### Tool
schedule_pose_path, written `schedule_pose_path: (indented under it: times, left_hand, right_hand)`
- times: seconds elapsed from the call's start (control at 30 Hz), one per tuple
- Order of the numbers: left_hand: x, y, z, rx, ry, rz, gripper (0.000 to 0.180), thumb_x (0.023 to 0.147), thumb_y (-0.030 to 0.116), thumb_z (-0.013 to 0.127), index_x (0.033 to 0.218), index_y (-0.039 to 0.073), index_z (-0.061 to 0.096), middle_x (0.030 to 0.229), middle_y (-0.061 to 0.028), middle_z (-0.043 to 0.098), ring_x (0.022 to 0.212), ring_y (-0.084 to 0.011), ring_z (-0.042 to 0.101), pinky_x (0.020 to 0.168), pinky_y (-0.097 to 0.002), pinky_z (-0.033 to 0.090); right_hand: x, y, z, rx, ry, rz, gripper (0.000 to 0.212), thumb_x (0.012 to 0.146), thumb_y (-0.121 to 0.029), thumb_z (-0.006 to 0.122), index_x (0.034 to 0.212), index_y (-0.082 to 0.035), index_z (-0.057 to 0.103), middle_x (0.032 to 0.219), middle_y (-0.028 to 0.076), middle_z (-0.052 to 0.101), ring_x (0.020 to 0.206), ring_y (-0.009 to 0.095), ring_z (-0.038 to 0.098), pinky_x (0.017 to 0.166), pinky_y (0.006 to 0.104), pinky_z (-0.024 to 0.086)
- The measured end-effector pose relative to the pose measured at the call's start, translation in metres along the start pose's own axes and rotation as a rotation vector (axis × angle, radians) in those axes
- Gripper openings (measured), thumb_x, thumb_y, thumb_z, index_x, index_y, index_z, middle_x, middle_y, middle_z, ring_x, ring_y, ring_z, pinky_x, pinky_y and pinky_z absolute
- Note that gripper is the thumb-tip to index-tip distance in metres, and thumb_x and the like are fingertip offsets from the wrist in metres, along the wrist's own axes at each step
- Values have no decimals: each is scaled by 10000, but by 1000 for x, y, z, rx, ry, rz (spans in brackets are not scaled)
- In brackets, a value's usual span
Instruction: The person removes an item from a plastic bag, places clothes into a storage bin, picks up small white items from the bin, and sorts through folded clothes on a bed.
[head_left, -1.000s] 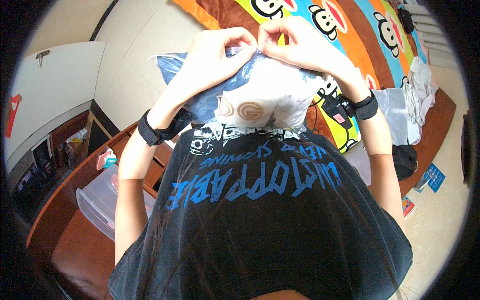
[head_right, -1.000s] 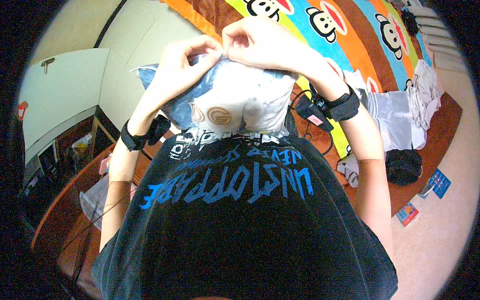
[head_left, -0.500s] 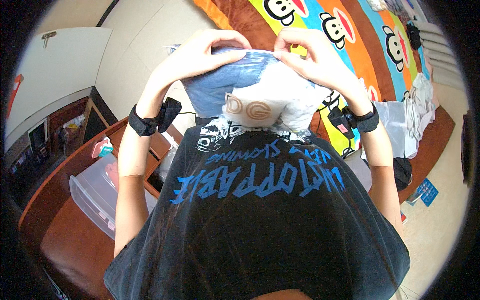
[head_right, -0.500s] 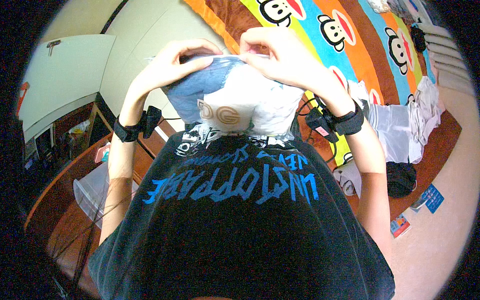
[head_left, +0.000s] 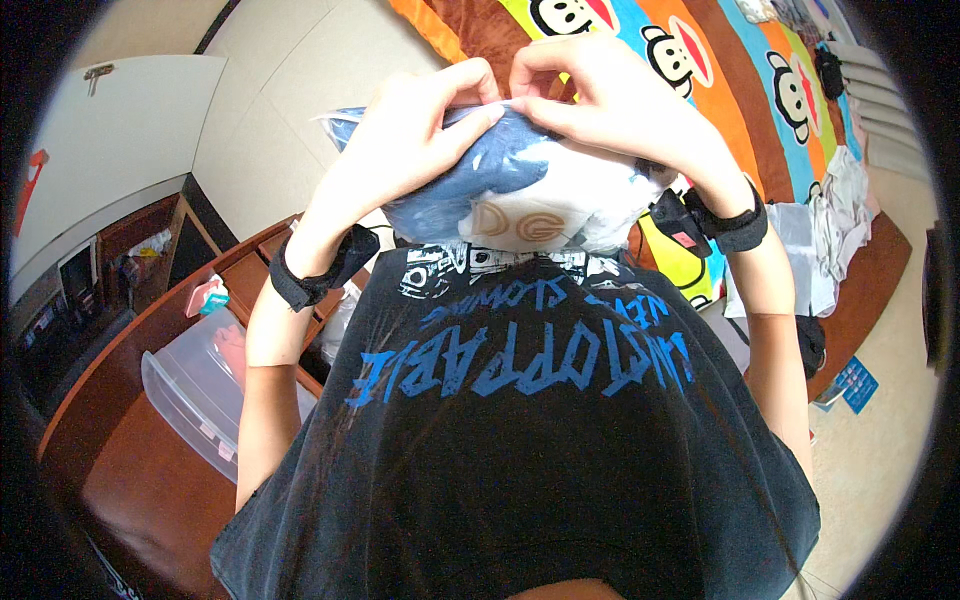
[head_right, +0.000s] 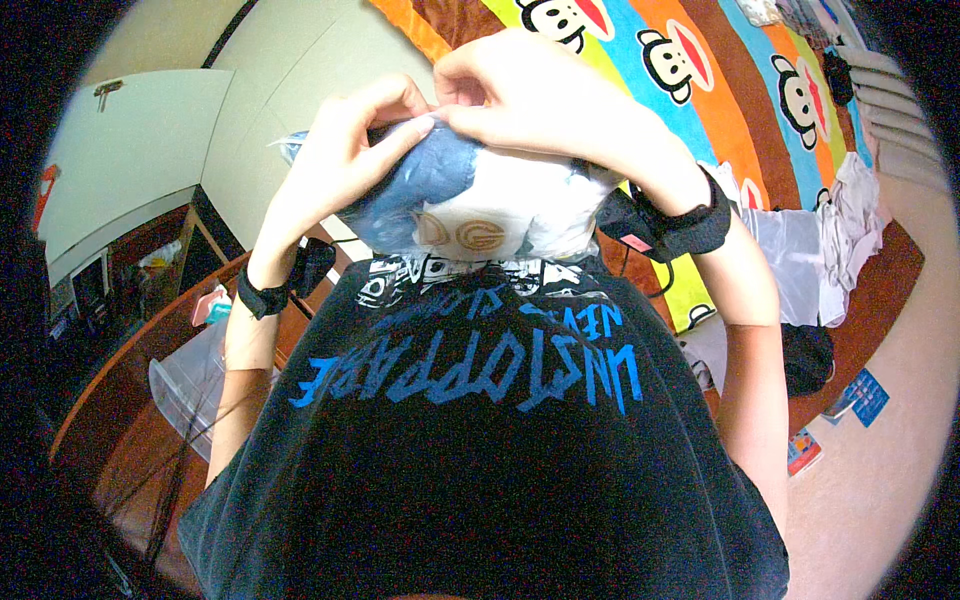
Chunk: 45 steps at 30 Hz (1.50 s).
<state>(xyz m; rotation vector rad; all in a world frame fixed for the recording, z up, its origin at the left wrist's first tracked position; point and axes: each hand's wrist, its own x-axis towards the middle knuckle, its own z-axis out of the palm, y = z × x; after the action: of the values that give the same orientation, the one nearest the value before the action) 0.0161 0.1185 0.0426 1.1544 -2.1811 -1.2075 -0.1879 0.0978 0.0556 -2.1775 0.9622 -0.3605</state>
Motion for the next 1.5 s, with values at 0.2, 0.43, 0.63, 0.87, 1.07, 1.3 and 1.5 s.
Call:
schedule_pose_path:
  times: [0.2, 0.43, 0.63, 0.87, 1.07, 1.3, 1.5]
  left_hand:
    - [3, -16, 3, 22, -36, 35, 193, 842, 237, 517, 868, 47, 530, 688, -141, 598, 649, -260, 610, 595, -314, 458]
    - [11, -20, -1, 63, -108, 73, 197, 865, 225, 478, 874, 36, 531, 698, -149, 591, 648, -260, 601, 602, -314, 456]
    - [16, -25, 0, 77, -64, 103, 220, 866, 214, 488, 841, 3, 544, 591, -134, 519, 515, -186, 503, 511, -299, 397]
    - [26, -27, -10, -13, -223, 88, 191, 857, 189, 511, 866, 0, 544, 648, -94, 563, 607, -123, 523, 595, -266, 433]
    - [35, -46, -27, -312, -576, -72, 108, 853, 122, 522, 894, 41, 462, 798, 11, 525, 752, -54, 450, 697, -204, 388]
    - [38, -65, -23, -302, -554, -37, 164, 864, 213, 528, 846, 54, 493, 713, 23, 479, 660, -66, 440, 632, -220, 392]
    - [33, -60, -22, -247, -552, -42, 110, 878, 140, 495, 843, 42, 461, 744, 39, 462, 710, -39, 405, 653, -196, 363]
  right_hand:
    - [-8, 7, 15, 75, 71, 23, 198, 772, -204, 586, 812, -10, 593, 688, 109, 591, 643, 199, 578, 602, 287, 455]
    - [-9, 19, 24, 239, 112, 131, 227, 782, -251, 586, 817, -29, 617, 678, 106, 605, 633, 184, 586, 604, 296, 452]
    - [-8, 24, 25, 257, 104, 148, 205, 778, -241, 598, 817, -41, 618, 671, 81, 601, 619, 156, 561, 595, 275, 434]
    - [-6, 36, 24, 438, 30, 185, 122, 772, -175, 617, 797, -55, 616, 671, 9, 587, 653, 77, 525, 631, 239, 421]
    - [-7, 39, 27, 504, -2, 197, 121, 785, -160, 609, 796, -39, 607, 680, 2, 581, 664, 65, 520, 636, 227, 423]
    - [-6, 42, 28, 498, -2, 168, 122, 795, -154, 603, 793, -32, 603, 677, -5, 570, 662, 57, 511, 629, 217, 419]
    - [-5, 44, 31, 514, 4, 162, 118, 790, -149, 609, 788, -31, 608, 682, -6, 573, 665, 57, 512, 628, 217, 422]
